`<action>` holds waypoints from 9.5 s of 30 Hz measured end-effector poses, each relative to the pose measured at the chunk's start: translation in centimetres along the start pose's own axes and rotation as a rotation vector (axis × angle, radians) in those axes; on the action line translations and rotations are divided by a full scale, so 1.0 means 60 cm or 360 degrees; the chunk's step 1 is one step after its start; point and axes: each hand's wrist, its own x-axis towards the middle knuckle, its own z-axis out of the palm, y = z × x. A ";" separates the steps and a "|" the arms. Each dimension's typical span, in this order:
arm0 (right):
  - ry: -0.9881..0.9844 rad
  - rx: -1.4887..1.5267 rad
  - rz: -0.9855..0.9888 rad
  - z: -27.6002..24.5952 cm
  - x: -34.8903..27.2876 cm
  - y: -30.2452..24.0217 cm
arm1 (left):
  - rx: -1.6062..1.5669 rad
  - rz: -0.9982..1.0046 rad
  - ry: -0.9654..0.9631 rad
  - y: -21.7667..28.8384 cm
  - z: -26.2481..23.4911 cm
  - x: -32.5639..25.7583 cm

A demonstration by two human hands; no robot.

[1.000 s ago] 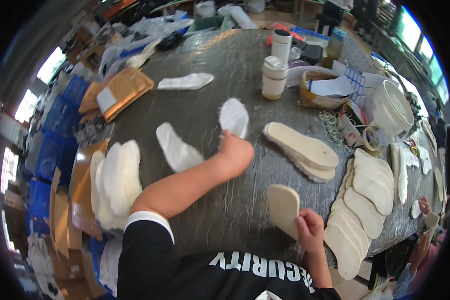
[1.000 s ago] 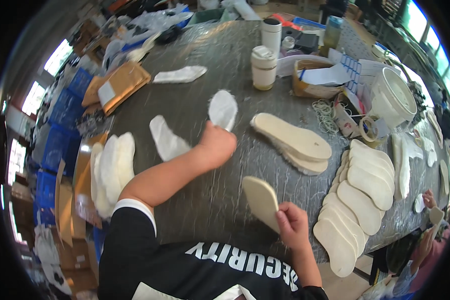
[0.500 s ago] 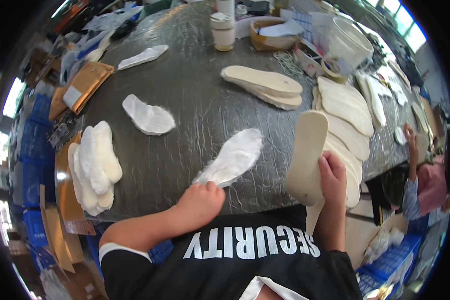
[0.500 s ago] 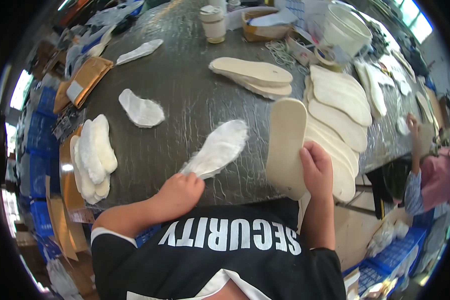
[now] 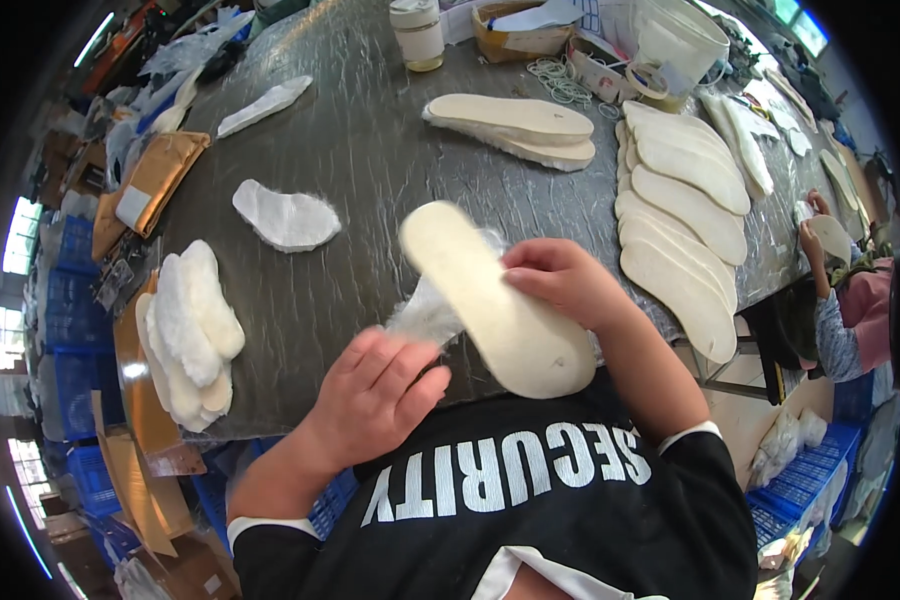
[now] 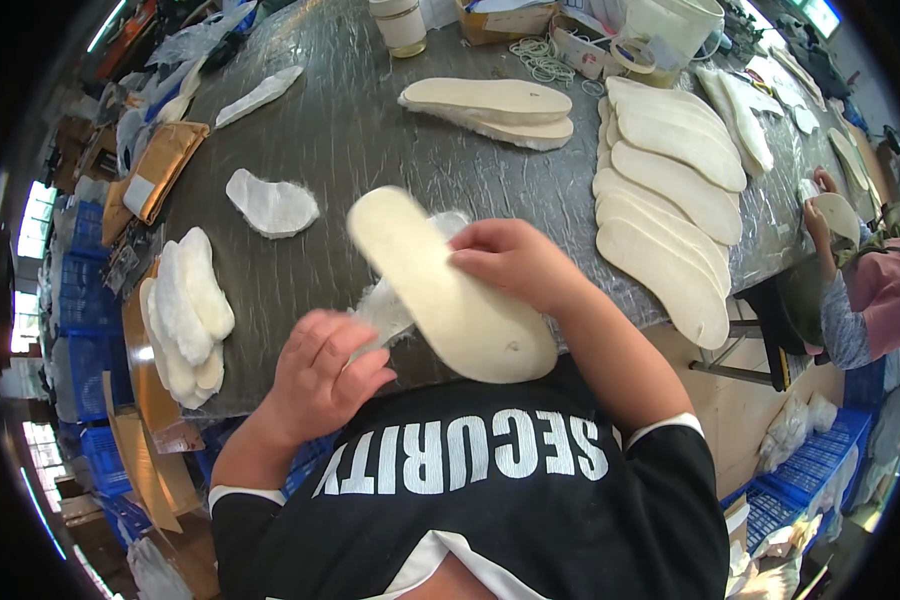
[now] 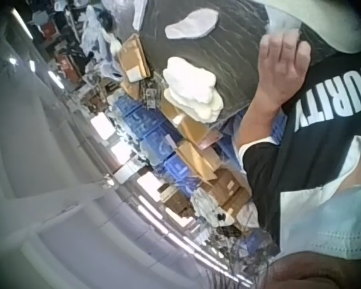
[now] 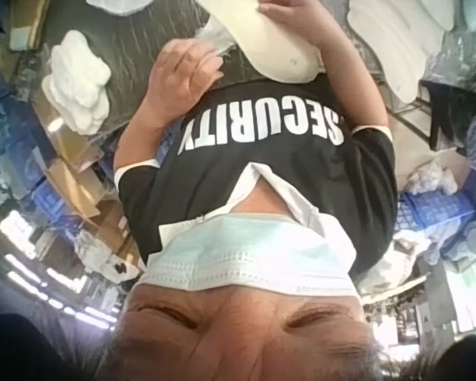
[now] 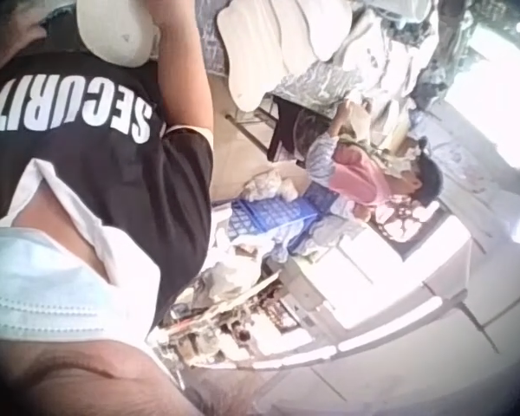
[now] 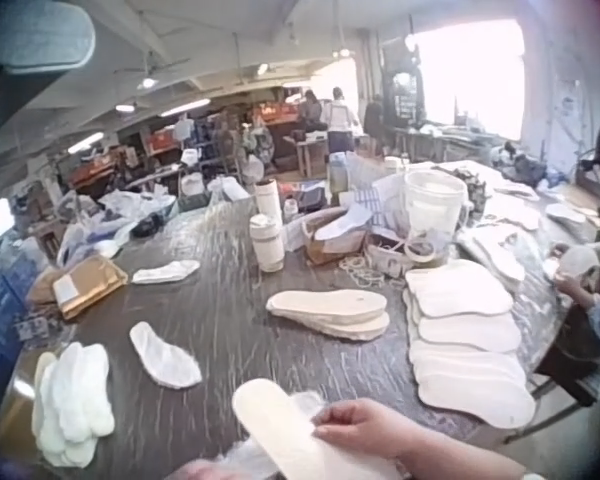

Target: Assembling and lining shoe insoles by hand at a manufacturing workstation.

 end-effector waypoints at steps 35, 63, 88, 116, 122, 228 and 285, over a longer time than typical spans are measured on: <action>0.0327 0.0050 0.0329 -0.006 0.008 0.067 | -0.0815 -0.1158 -0.0272 -0.054 0.007 -0.030; 0.0096 -0.0064 0.0102 -0.027 -0.002 0.082 | -0.0693 -0.0943 -0.0592 -0.060 0.047 0.039; 0.0120 -0.0225 -0.0061 -0.022 -0.004 0.095 | -0.0544 -0.0907 -0.0760 -0.049 0.049 0.063; -0.0211 -0.1118 -0.0731 -0.010 0.017 0.055 | -0.0601 -0.0725 -0.0696 -0.041 0.054 0.086; -0.0108 -0.1304 -0.0578 -0.014 0.008 0.053 | -0.0757 -0.1195 -0.0556 -0.076 0.005 0.032; 0.0070 -0.0694 -0.1090 0.075 0.066 0.036 | -0.2645 -0.1585 0.0212 -0.081 0.097 -0.006; -0.0722 -0.0547 -0.0099 0.055 0.111 -0.028 | -0.0828 -0.0705 0.0405 -0.065 0.088 -0.009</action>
